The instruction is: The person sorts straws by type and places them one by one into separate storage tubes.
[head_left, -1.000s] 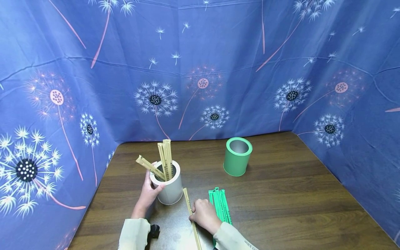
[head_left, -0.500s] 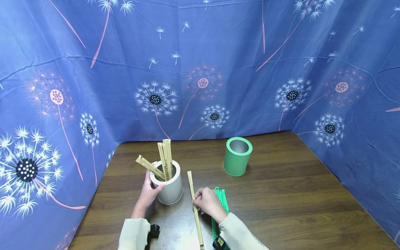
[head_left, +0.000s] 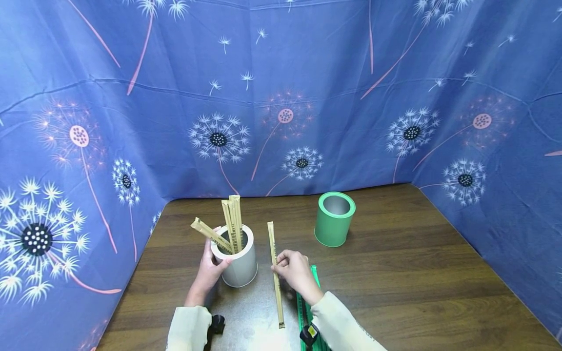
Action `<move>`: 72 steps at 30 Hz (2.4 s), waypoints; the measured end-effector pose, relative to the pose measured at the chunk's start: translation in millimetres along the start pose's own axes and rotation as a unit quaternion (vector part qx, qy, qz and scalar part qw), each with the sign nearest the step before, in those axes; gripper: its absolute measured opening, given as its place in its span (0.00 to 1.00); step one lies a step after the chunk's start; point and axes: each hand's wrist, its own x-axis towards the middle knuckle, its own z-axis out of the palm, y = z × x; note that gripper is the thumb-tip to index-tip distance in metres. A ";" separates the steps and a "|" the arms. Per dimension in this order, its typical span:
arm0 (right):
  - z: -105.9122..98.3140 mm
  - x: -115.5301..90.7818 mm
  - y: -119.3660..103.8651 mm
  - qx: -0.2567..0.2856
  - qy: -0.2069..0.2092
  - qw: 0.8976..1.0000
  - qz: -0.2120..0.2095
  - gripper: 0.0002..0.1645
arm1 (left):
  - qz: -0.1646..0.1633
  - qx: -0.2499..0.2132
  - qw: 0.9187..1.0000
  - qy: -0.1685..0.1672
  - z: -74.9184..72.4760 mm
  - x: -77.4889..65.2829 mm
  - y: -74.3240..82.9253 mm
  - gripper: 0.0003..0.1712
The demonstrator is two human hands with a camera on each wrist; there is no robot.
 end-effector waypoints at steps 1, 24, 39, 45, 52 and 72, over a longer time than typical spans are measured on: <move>-0.5 1.1 -0.7 0.005 0.003 1.000 0.000 0.08 | 0.000 0.000 1.000 0.000 -0.2 0.0 -0.4 0.48; -25.1 21.2 -24.9 0.039 0.111 0.992 -0.038 0.07 | 0.002 -0.003 1.000 -0.003 0.0 1.0 0.5 0.48; -34.9 28.3 -39.5 0.087 0.142 0.984 -0.066 0.07 | 0.008 -0.005 1.000 -0.016 -1.5 3.5 0.2 0.50; -37.0 30.7 -44.1 0.111 0.151 0.978 -0.093 0.08 | 0.003 -0.002 1.000 -0.014 -2.6 2.8 -0.1 0.50; -39.2 33.1 -50.2 0.120 0.158 0.974 -0.107 0.08 | 0.001 -0.006 1.000 -0.014 -2.9 2.0 -0.5 0.50; -45.7 33.5 -60.2 0.156 0.178 0.966 -0.107 0.08 | 0.018 -0.003 1.000 -0.011 -3.3 1.5 0.4 0.50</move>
